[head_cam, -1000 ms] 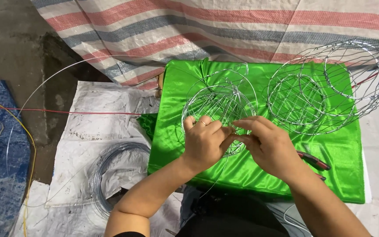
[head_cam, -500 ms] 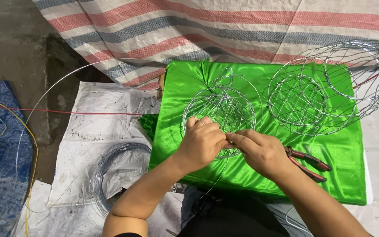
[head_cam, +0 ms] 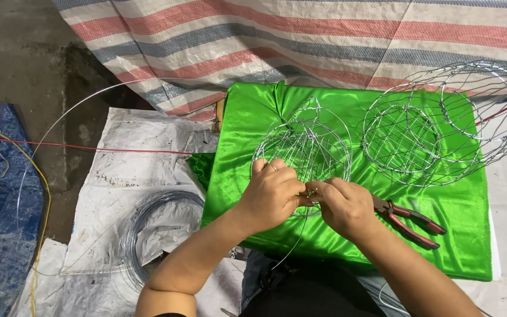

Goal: Finishing a decorative wire mesh structure by threading and securing thin wire using hands and pliers

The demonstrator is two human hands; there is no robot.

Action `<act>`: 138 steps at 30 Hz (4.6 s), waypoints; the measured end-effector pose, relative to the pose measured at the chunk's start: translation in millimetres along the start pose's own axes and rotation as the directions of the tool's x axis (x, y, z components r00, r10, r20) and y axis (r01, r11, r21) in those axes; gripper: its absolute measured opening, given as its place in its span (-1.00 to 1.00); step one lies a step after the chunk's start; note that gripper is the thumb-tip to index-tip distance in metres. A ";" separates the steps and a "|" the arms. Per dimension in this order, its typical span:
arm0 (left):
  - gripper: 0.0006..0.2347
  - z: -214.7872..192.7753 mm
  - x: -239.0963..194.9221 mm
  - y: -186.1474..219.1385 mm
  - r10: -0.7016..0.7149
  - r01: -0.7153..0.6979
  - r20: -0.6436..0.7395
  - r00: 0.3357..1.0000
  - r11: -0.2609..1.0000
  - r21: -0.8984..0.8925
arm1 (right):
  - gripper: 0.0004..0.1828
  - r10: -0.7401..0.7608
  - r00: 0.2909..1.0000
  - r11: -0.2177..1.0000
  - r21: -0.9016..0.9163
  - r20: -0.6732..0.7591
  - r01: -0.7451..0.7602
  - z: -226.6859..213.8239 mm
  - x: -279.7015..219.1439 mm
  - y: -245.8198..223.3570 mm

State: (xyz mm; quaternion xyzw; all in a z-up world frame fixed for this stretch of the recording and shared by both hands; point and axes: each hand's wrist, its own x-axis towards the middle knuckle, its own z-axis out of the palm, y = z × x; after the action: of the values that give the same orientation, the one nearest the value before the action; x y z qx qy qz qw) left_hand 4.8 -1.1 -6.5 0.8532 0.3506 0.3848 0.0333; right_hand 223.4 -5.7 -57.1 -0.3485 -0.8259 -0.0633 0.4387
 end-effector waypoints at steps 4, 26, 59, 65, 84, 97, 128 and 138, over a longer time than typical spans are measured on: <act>-0.88 -0.8 2.2 3.4 -0.012 0.012 0.019 1.000 1.000 -0.009 | -0.89 0.002 1.000 1.000 -0.019 0.015 -0.002 -11.8 14.9 -9.0; -0.89 -1.7 1.4 8.3 -0.028 0.029 0.026 0.999 0.999 -0.027 | -0.92 0.218 0.969 0.970 -0.130 0.114 -0.203 -48.3 51.5 -52.2; -0.81 -34.4 38.0 -9.8 -0.111 0.045 0.615 0.781 0.992 0.120 | -0.93 0.294 0.956 0.956 -0.017 -0.007 -0.294 -34.8 48.1 -51.4; -0.77 -45.8 51.8 -9.0 -0.118 0.108 0.723 0.681 0.992 0.059 | -0.19 0.242 0.970 0.970 0.016 -0.019 -0.242 -42.9 55.3 -16.4; 0.11 -13.3 20.9 -52.1 -0.114 0.098 -0.082 0.990 0.979 -0.178 | -0.01 0.230 0.969 0.946 0.257 -0.094 -0.199 -1.0 55.5 11.8; 0.09 -1.3 36.1 -43.1 -0.207 0.246 0.217 0.954 0.954 -0.170 | -0.13 0.315 0.932 0.930 0.256 -0.182 -0.265 19.4 30.6 10.5; -0.22 -10.0 72.0 -41.3 -0.329 0.432 0.308 0.893 0.818 -0.380 | 0.01 0.477 0.879 0.790 0.440 -0.001 -0.428 7.2 39.1 -10.0; -0.23 -7.7 66.6 -44.3 -0.312 0.415 0.294 0.904 0.807 -0.421 | 0.02 0.465 0.885 0.805 0.428 -0.025 -0.411 8.5 40.7 -14.2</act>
State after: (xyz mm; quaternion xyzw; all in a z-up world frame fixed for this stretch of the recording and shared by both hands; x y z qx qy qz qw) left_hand 4.8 72.1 26.6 0.7710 0.3978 0.3524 0.3509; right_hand 193.5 8.3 -28.1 -0.4249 -0.6874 0.1925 0.5567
